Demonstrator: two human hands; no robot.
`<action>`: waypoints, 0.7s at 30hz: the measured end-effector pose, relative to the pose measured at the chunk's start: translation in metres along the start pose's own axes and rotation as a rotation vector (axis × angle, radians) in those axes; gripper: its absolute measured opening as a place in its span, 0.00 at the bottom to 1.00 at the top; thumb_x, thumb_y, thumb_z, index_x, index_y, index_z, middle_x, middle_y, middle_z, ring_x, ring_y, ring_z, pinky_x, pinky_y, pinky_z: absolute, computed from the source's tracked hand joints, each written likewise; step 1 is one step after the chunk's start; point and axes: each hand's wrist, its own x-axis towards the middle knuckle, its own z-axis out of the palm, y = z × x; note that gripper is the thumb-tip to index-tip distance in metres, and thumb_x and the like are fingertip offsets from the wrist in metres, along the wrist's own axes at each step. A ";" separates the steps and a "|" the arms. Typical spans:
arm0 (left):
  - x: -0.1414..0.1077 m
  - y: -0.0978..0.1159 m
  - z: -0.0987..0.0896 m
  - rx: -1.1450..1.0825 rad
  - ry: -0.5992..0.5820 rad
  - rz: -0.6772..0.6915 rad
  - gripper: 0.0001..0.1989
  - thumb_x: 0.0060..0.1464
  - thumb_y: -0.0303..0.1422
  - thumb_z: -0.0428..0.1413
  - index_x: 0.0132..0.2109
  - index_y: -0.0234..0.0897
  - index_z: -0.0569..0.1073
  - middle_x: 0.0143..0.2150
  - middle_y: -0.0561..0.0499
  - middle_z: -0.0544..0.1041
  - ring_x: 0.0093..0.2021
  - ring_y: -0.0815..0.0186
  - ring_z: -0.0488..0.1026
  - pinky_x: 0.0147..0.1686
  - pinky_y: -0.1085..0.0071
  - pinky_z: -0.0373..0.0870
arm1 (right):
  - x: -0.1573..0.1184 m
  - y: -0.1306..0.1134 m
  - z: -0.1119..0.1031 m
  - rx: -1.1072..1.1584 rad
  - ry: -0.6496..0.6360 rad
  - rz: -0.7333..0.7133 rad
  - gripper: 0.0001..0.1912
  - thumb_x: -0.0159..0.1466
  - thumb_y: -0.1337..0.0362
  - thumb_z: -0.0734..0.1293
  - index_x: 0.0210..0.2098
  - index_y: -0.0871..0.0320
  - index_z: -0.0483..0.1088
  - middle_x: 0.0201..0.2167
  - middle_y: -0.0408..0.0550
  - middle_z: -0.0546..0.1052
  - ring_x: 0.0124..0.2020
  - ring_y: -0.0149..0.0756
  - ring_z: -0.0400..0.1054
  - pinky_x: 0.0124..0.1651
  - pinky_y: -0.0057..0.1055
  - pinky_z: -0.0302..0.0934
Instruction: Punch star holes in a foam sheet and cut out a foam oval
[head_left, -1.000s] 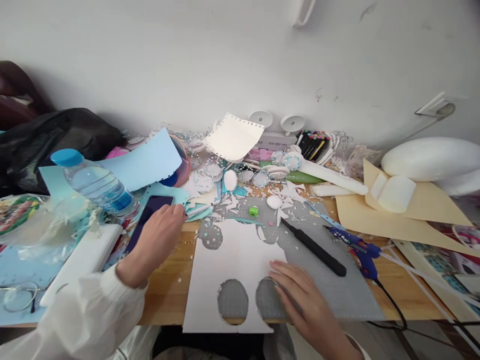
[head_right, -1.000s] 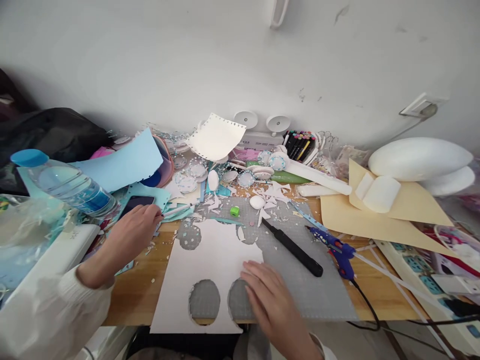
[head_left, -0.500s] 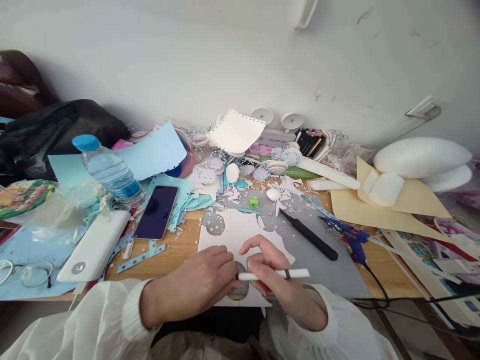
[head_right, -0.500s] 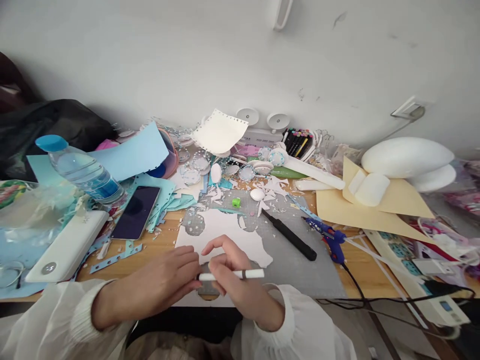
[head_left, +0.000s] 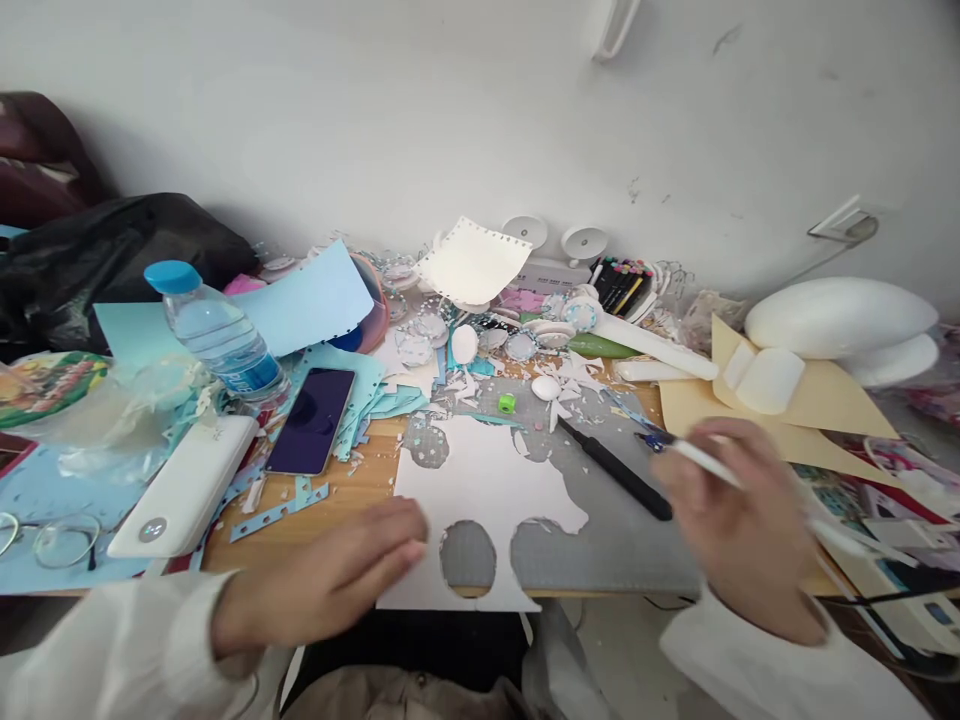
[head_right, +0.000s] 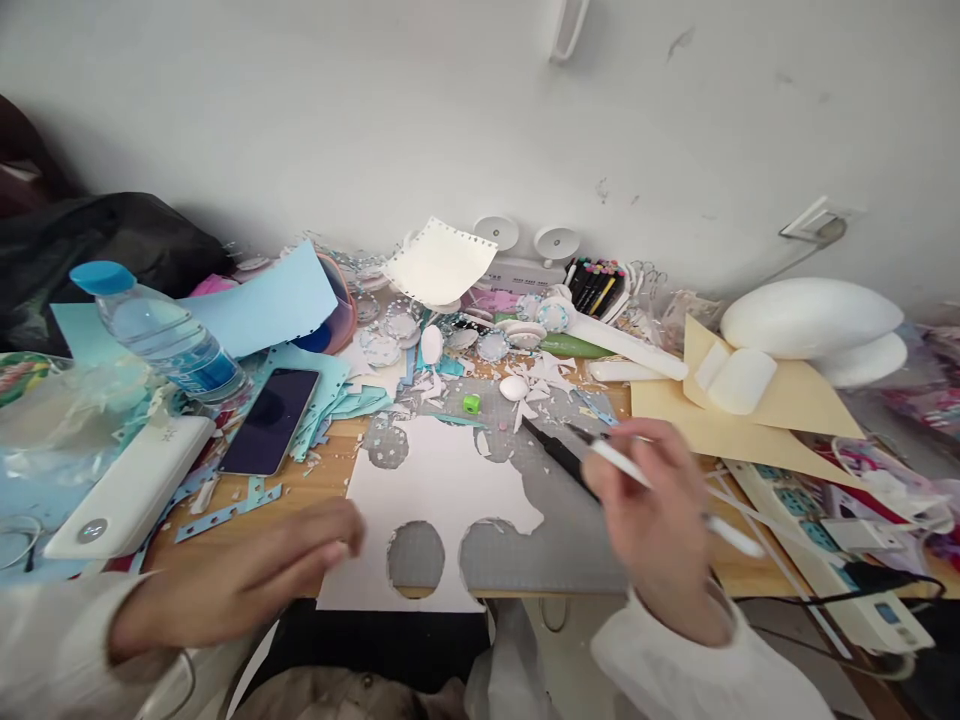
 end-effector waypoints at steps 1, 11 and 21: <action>0.009 0.002 0.015 -0.004 -0.040 0.054 0.14 0.66 0.37 0.43 0.42 0.36 0.70 0.41 0.49 0.77 0.39 0.68 0.74 0.40 0.75 0.71 | 0.004 0.013 0.008 0.042 -0.031 0.056 0.06 0.62 0.57 0.66 0.36 0.50 0.72 0.17 0.39 0.64 0.18 0.31 0.57 0.21 0.31 0.51; 0.033 0.028 0.128 0.545 -0.026 0.133 0.31 0.49 0.55 0.56 0.42 0.28 0.71 0.58 0.24 0.68 0.61 0.35 0.63 0.59 0.42 0.51 | 0.018 0.119 0.081 0.041 -0.260 0.366 0.13 0.61 0.54 0.68 0.29 0.53 0.61 0.17 0.33 0.62 0.18 0.27 0.54 0.22 0.26 0.49; 0.043 0.015 0.161 0.638 0.398 0.192 0.09 0.60 0.33 0.50 0.32 0.37 0.65 0.41 0.42 0.81 0.44 0.50 0.78 0.61 0.34 0.46 | 0.021 0.147 0.098 -0.090 -0.215 0.467 0.16 0.59 0.54 0.68 0.26 0.54 0.58 0.17 0.33 0.59 0.18 0.26 0.49 0.21 0.26 0.45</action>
